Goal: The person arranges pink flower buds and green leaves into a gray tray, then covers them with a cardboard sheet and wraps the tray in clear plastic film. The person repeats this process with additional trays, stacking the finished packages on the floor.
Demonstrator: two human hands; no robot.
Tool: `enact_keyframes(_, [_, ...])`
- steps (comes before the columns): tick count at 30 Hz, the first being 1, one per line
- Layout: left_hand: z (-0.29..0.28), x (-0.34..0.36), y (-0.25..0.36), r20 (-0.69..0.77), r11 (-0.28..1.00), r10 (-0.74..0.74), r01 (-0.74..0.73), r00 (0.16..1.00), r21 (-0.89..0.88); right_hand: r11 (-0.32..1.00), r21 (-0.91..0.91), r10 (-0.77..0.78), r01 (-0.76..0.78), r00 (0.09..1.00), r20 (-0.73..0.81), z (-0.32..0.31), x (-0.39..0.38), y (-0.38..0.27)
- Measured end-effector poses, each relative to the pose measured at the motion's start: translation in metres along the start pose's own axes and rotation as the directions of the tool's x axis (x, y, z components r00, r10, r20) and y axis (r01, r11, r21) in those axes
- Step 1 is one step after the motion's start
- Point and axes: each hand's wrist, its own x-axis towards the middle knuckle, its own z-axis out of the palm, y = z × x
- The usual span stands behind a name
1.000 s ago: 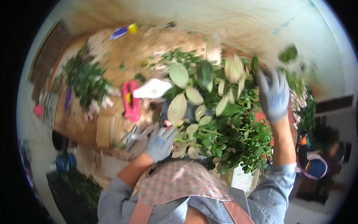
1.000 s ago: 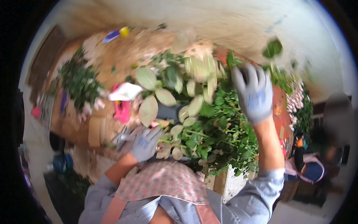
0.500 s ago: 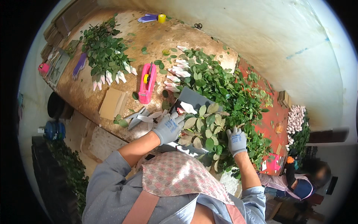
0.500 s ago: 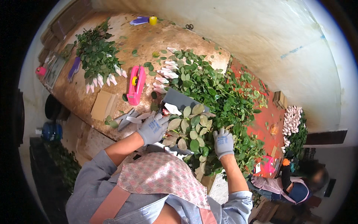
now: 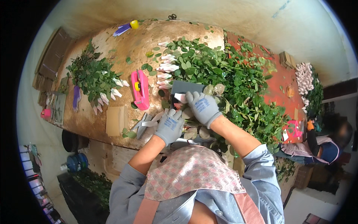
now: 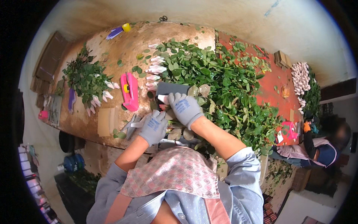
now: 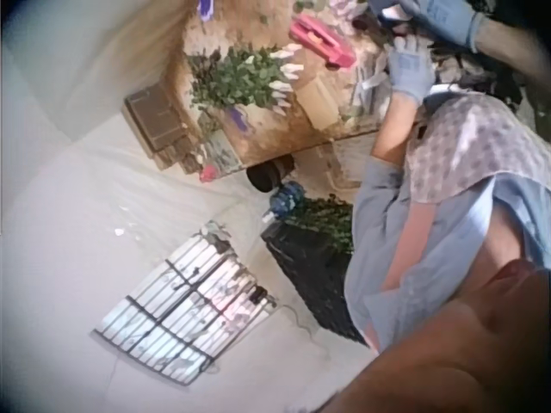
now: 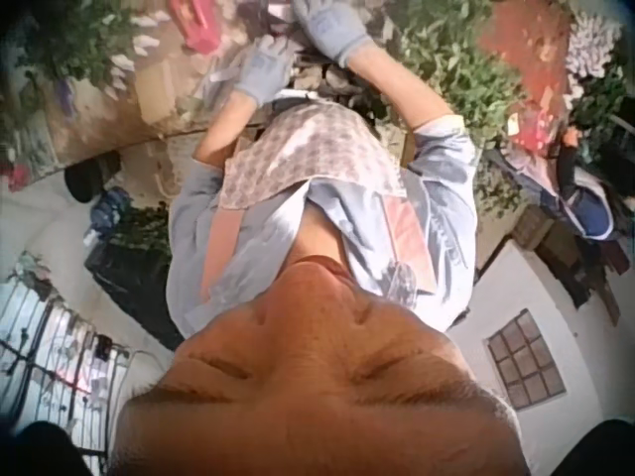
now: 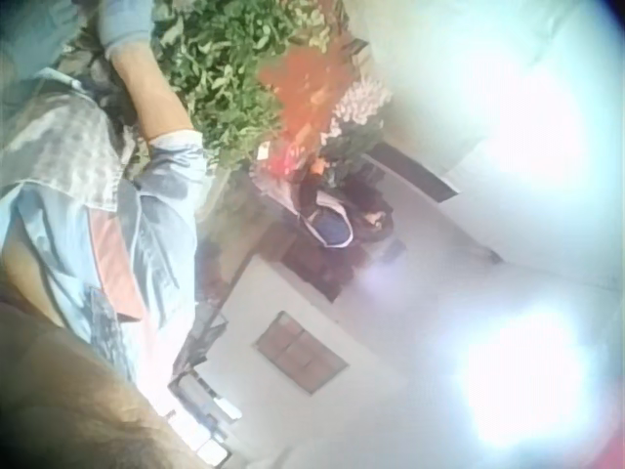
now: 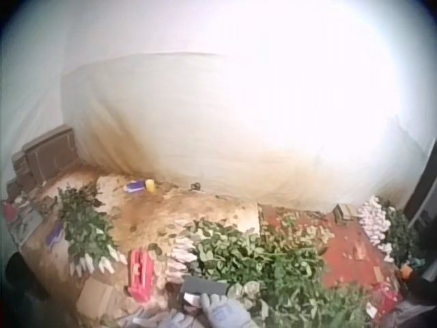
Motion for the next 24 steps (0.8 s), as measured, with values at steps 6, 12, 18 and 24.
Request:
enact_keyframes(6, [0.001,-0.002,-0.001,-0.051,1.000,0.009,-0.009,0.999,-0.009,0.993,-0.013,-0.117,0.116,0.992,-0.042,0.033,-0.011,0.002])
enact_keyframes(12, [-0.033,0.022,-0.017,-0.116,0.999,-0.002,0.008,0.993,0.048,0.996,0.012,-0.086,0.087,0.994,-0.071,0.042,-0.010,0.007])
enact_keyframes(18, [-0.033,0.054,-0.051,0.084,0.916,0.091,-0.117,0.992,0.383,0.997,0.072,-0.041,0.038,0.998,0.036,0.040,-0.007,0.009])
enact_keyframes(24, [-0.036,0.061,-0.059,0.170,0.866,0.273,-0.319,0.947,0.384,0.993,0.111,-0.048,0.042,0.997,0.055,0.037,-0.004,0.016])
